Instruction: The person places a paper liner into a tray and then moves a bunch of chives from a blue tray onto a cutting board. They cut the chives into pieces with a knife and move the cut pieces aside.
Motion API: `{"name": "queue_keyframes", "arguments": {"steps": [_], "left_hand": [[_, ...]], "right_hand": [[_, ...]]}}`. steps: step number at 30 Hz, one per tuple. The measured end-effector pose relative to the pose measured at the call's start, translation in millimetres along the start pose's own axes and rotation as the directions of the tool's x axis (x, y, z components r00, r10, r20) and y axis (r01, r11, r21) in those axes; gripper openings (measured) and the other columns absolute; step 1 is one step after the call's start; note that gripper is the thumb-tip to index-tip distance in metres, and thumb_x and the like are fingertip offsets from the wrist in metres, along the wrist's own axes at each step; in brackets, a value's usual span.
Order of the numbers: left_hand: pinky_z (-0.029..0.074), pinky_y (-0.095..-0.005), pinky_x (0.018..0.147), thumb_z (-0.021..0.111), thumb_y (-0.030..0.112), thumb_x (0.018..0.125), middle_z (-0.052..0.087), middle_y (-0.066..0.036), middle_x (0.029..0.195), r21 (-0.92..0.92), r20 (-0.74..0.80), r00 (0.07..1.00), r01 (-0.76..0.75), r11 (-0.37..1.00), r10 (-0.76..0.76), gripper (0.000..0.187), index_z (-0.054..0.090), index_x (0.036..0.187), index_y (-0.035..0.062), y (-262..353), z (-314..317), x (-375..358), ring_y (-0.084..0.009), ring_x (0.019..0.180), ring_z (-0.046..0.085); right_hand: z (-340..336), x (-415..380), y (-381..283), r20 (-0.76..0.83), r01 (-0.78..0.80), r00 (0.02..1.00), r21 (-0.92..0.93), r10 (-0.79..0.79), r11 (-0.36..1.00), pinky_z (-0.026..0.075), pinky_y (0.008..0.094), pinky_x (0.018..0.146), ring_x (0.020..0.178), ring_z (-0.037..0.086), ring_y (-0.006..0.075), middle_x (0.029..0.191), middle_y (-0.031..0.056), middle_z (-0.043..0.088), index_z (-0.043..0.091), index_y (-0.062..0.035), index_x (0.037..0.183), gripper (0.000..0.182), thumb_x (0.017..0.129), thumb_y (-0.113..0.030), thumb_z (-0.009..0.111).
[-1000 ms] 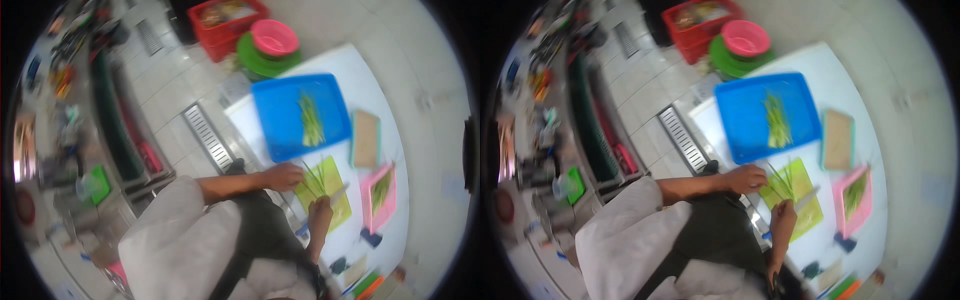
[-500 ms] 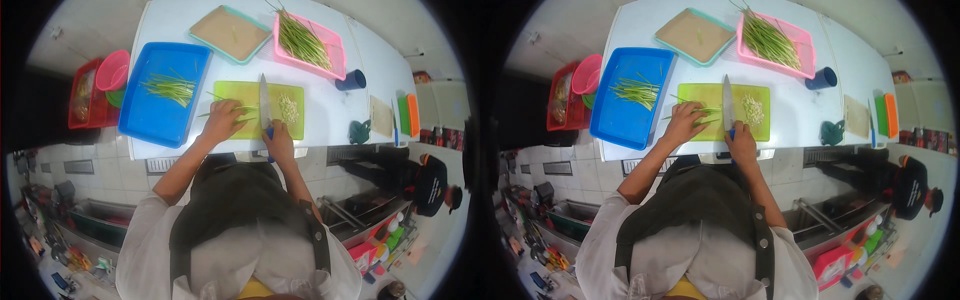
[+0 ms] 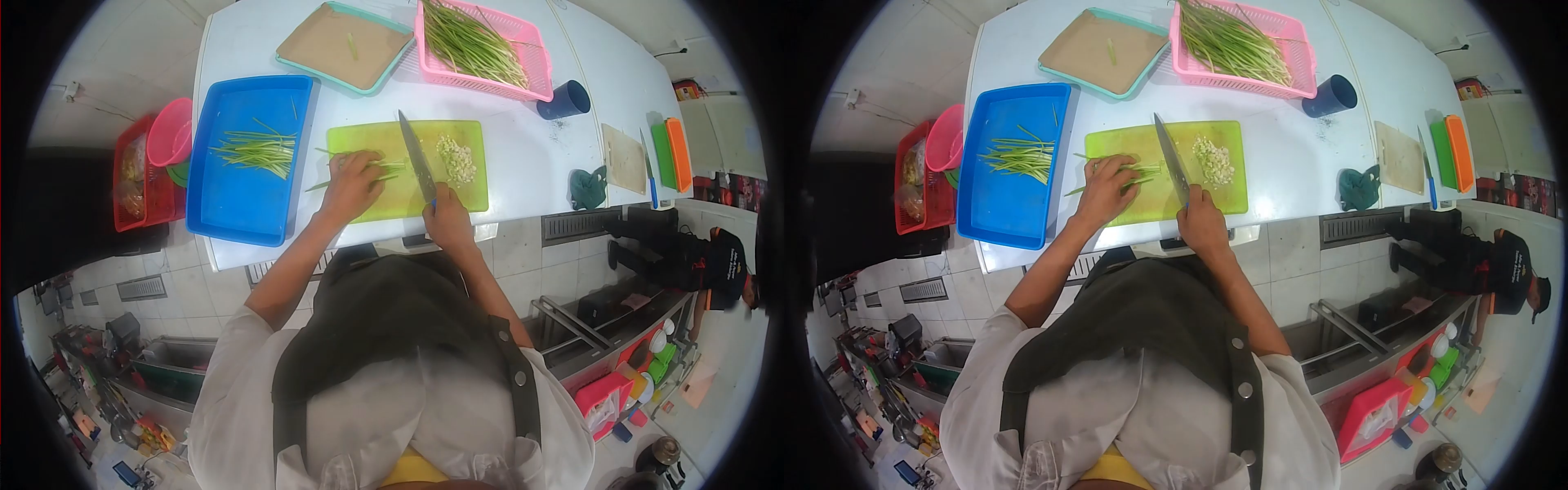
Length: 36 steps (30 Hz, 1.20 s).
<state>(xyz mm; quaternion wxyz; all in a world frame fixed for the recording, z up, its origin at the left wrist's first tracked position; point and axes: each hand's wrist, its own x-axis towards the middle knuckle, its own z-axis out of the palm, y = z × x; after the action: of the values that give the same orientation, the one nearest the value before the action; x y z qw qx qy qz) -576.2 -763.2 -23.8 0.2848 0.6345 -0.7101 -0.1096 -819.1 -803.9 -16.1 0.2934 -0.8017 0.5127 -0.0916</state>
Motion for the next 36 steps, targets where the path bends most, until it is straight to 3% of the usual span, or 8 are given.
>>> {"name": "queue_keyframes", "arguments": {"steps": [6, 9, 12, 18, 24, 27, 33, 36], "left_hand": [[0.041, -0.0441, 0.099, 0.074, 0.017, 0.088, 0.071, -0.005, 0.106, -0.037, 0.112, 0.986, 0.128, 0.991, -0.123, 0.021, 0.075, 0.108, 0.0111, -3, -8, 22, -0.0244, 0.104, 0.066], [0.050, -0.0398, 0.087, 0.074, 0.014, 0.088, 0.073, -0.008, 0.098, -0.086, 0.212, 0.972, 0.120, 0.989, -0.100, 0.025, 0.075, 0.112, 0.0085, -12, -13, 38, -0.0271, 0.092, 0.069], [0.054, -0.0357, 0.078, 0.075, 0.012, 0.088, 0.074, -0.010, 0.095, -0.224, 0.280, 0.936, 0.281, 0.933, -0.214, 0.027, 0.075, 0.115, 0.0054, -19, -11, 43, -0.0252, 0.084, 0.071], [0.057, -0.0385, 0.082, 0.075, 0.015, 0.089, 0.076, -0.013, 0.100, -0.325, 0.352, 0.863, 0.475, 0.817, -0.362, 0.028, 0.074, 0.116, 0.0075, -27, -15, 49, -0.0289, 0.092, 0.074], [0.056, -0.0408, 0.084, 0.072, 0.018, 0.092, 0.075, -0.015, 0.106, -0.181, 0.313, 0.905, 0.356, 0.917, -0.290, 0.025, 0.074, 0.114, 0.0060, -36, -14, 57, -0.0329, 0.096, 0.072], [0.056, -0.0408, 0.083, 0.071, 0.019, 0.092, 0.074, -0.016, 0.109, -0.181, 0.179, 0.952, 0.280, 0.943, -0.249, 0.025, 0.074, 0.113, 0.0058, -31, -15, 52, -0.0337, 0.098, 0.071], [0.056, -0.0398, 0.082, 0.071, 0.014, 0.091, 0.074, -0.014, 0.103, -0.272, -0.099, 0.885, 0.416, 0.868, -0.455, 0.023, 0.074, 0.113, 0.0071, -25, -22, 12, -0.0298, 0.094, 0.072], [0.055, -0.0352, 0.083, 0.072, 0.009, 0.091, 0.074, -0.013, 0.102, -0.253, -0.148, 0.847, 0.466, 0.848, -0.510, 0.022, 0.074, 0.112, 0.0036, -23, -30, -11, -0.0231, 0.091, 0.072]], "right_hand": [[-2, 1, 3, -0.031, 0.040, 0.999, 0.060, -0.038, 0.997, 0.051, 0.0622, 0.076, 0.087, 0.063, 0.0537, 0.101, 0.0329, 0.062, 0.045, 0.0043, 0.126, 0.039, 0.089, -0.005, 0.056], [1, 3, 5, -0.026, 0.035, 0.999, 0.048, -0.033, 0.998, 0.052, 0.0622, 0.077, 0.088, 0.063, 0.0538, 0.102, 0.0334, 0.062, 0.044, 0.0040, 0.126, 0.039, 0.090, -0.005, 0.056], [0, 4, 2, -0.001, -0.021, 1.000, 0.067, 0.021, 0.998, 0.049, 0.0612, 0.080, 0.093, 0.062, 0.0537, 0.104, 0.0337, 0.063, 0.045, 0.0032, 0.128, 0.040, 0.090, -0.006, 0.056], [1, 4, 0, -0.020, -0.023, 0.999, 0.075, 0.025, 0.997, 0.050, 0.0612, 0.080, 0.093, 0.062, 0.0538, 0.104, 0.0336, 0.063, 0.045, 0.0033, 0.127, 0.038, 0.091, -0.007, 0.055], [6, 6, 4, -0.039, -0.008, 0.999, 0.079, 0.011, 0.997, 0.049, 0.0616, 0.079, 0.092, 0.062, 0.0543, 0.102, 0.0338, 0.062, 0.045, 0.0022, 0.123, 0.033, 0.092, -0.006, 0.054], [2, 6, 1, -0.019, -0.030, 0.999, 0.090, 0.032, 0.995, 0.049, 0.0618, 0.079, 0.092, 0.061, 0.0546, 0.101, 0.0341, 0.062, 0.045, 0.0019, 0.120, 0.030, 0.092, -0.006, 0.054], [5, 9, 8, -0.030, 0.025, 0.999, 0.061, -0.024, 0.998, 0.052, 0.0636, 0.075, 0.087, 0.063, 0.0550, 0.100, 0.0316, 0.062, 0.040, 0.0008, 0.120, 0.033, 0.092, -0.008, 0.056], [0, 9, 3, -0.016, 0.000, 1.000, 0.062, 0.001, 0.998, 0.052, 0.0636, 0.076, 0.087, 0.063, 0.0554, 0.101, 0.0321, 0.062, 0.041, 0.0020, 0.121, 0.032, 0.093, -0.007, 0.056]]}}
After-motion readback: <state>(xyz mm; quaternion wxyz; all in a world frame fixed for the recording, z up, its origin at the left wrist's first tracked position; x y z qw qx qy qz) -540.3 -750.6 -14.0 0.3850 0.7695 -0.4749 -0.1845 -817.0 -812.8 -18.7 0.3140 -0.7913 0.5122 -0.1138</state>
